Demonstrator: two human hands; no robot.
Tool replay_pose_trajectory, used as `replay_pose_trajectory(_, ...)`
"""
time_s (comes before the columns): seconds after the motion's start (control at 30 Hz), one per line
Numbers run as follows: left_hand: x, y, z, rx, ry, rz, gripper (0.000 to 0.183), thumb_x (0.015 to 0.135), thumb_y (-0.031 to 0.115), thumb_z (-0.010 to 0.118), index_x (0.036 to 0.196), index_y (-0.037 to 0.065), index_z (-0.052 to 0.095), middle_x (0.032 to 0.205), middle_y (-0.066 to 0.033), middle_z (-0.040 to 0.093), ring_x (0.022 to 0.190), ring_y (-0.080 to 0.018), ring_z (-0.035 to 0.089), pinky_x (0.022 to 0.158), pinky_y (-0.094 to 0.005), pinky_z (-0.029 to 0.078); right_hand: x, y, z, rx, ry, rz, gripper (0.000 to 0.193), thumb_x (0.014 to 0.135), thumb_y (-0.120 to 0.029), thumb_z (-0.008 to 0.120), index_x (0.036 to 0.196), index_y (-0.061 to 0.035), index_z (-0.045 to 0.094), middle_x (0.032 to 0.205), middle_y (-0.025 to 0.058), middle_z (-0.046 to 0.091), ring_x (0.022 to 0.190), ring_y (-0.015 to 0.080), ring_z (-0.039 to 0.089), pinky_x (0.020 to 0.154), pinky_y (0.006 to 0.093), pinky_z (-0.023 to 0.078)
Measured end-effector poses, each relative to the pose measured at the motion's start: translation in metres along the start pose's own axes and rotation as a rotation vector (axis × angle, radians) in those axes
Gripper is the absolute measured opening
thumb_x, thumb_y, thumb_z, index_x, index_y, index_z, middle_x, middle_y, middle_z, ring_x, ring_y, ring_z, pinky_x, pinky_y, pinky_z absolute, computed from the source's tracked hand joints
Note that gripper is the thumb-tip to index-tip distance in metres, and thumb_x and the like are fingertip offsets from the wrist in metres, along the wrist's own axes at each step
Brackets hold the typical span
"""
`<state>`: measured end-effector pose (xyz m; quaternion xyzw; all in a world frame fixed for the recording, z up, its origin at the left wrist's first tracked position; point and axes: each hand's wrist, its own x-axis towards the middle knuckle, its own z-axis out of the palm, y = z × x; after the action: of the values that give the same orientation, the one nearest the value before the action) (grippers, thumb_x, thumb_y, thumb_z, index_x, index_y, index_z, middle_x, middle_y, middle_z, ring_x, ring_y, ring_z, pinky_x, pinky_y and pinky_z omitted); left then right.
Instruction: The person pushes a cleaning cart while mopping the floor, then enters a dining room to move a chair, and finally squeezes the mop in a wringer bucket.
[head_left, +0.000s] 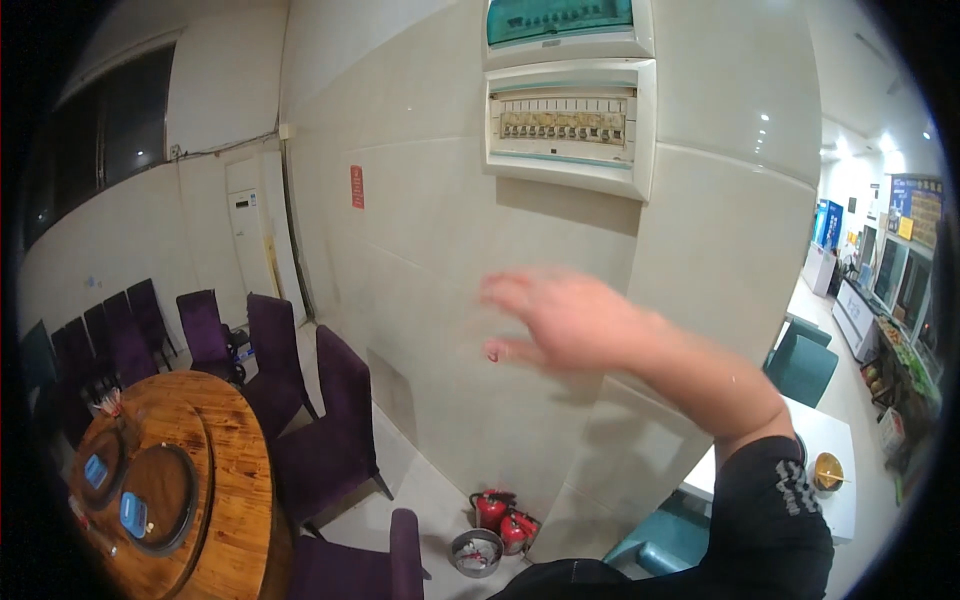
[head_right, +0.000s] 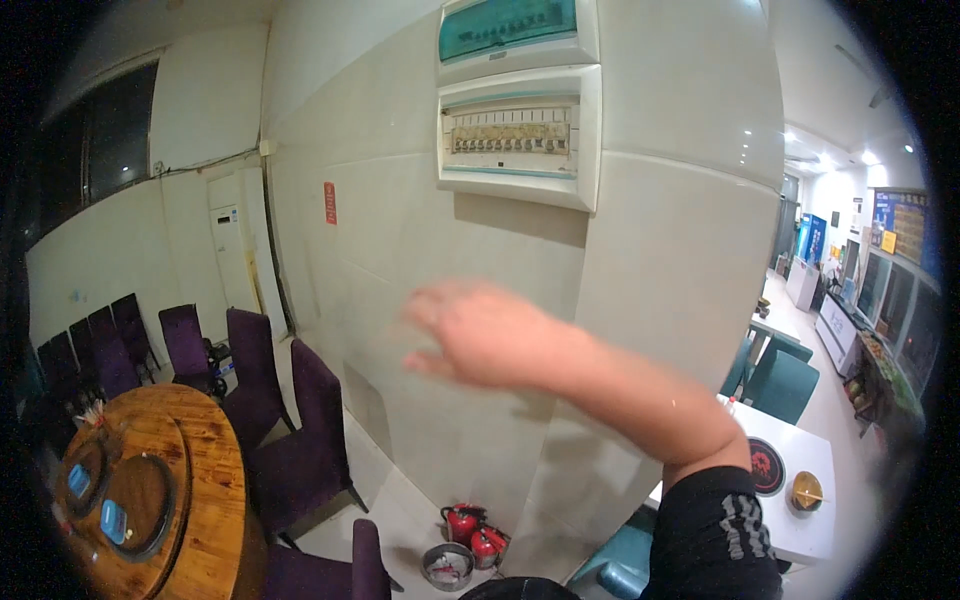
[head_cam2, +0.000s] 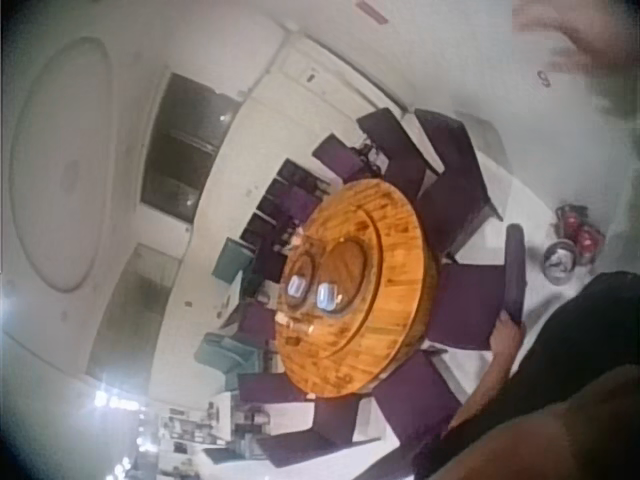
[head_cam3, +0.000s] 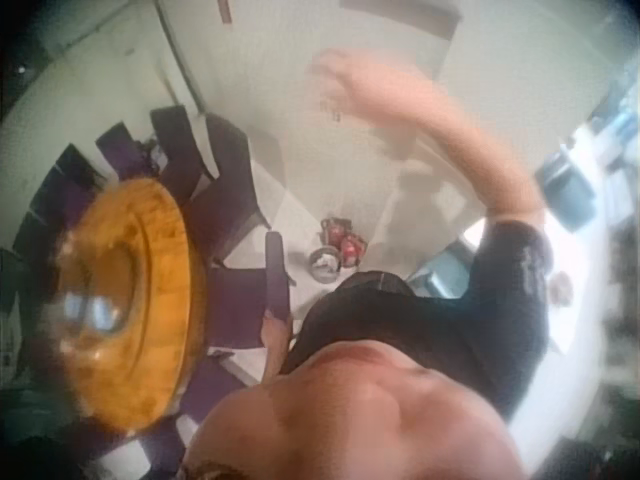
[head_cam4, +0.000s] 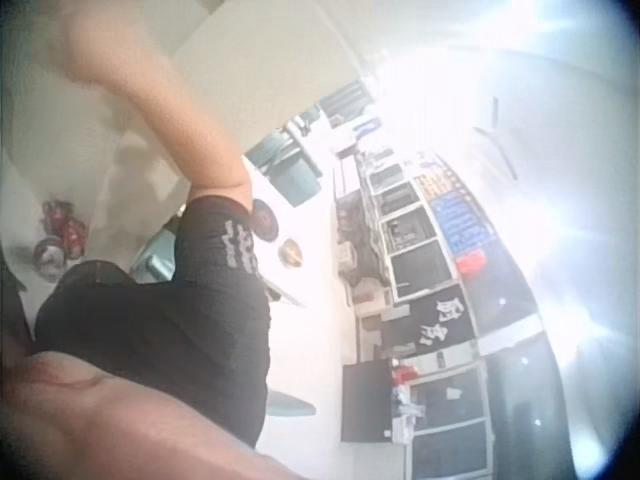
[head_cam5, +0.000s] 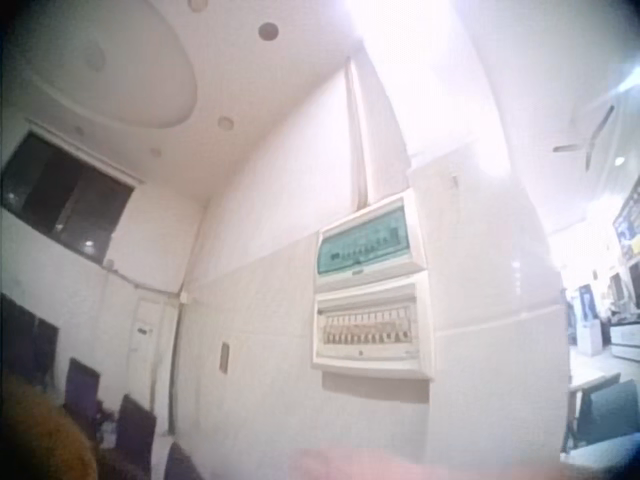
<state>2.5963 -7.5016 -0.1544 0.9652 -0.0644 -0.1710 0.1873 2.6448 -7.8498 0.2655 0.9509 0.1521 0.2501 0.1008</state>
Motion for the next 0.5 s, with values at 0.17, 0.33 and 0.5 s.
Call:
replay_pose_trajectory(0.17, 0.008, -0.001, 0.008, 0.027, -0.029, -0.102, 0.07, 0.078, 0.044, 0.065, 0.127, -0.002, 0.044, 0.112, -0.0257, 0.059, 0.099, -0.0414, 0.06, 0.084, -0.0481, 0.05, 0.056, 0.134, 0.014, -0.888, 0.286, 0.308, 0.051, 0.084, -0.026, 0.056, 0.126, 0.0028, 0.05, 0.135, 0.0265, 0.043, 0.129, 0.0418, 0.037, 0.108, 0.0497, 0.027)
replay_pose_trajectory(0.33, 0.011, 0.002, 0.019, 0.026, 0.105, -0.031, 0.07, 0.078, 0.044, 0.065, 0.127, -0.002, 0.044, 0.11, -0.0244, 0.06, 0.097, -0.0415, 0.061, 0.082, -0.0488, 0.05, 0.058, 0.168, 0.002, -0.904, 0.273, 0.498, 0.052, 0.082, -0.02, 0.05, 0.129, 0.0028, 0.047, 0.132, 0.0259, 0.045, 0.126, 0.041, 0.039, 0.109, 0.0487, 0.024)
replay_pose_trajectory(0.5, 0.005, -0.009, 0.025, 0.018, 0.069, -0.056, 0.069, 0.079, 0.042, 0.064, 0.128, -0.003, 0.043, 0.11, -0.0254, 0.06, 0.096, -0.042, 0.06, 0.081, -0.0492, 0.05, 0.068, 0.148, -0.002, -0.819, 0.322, 0.549, 0.064, 0.077, -0.034, 0.068, 0.129, -0.005, 0.047, 0.131, 0.0192, 0.047, 0.126, 0.0358, 0.04, 0.107, 0.047, 0.027)
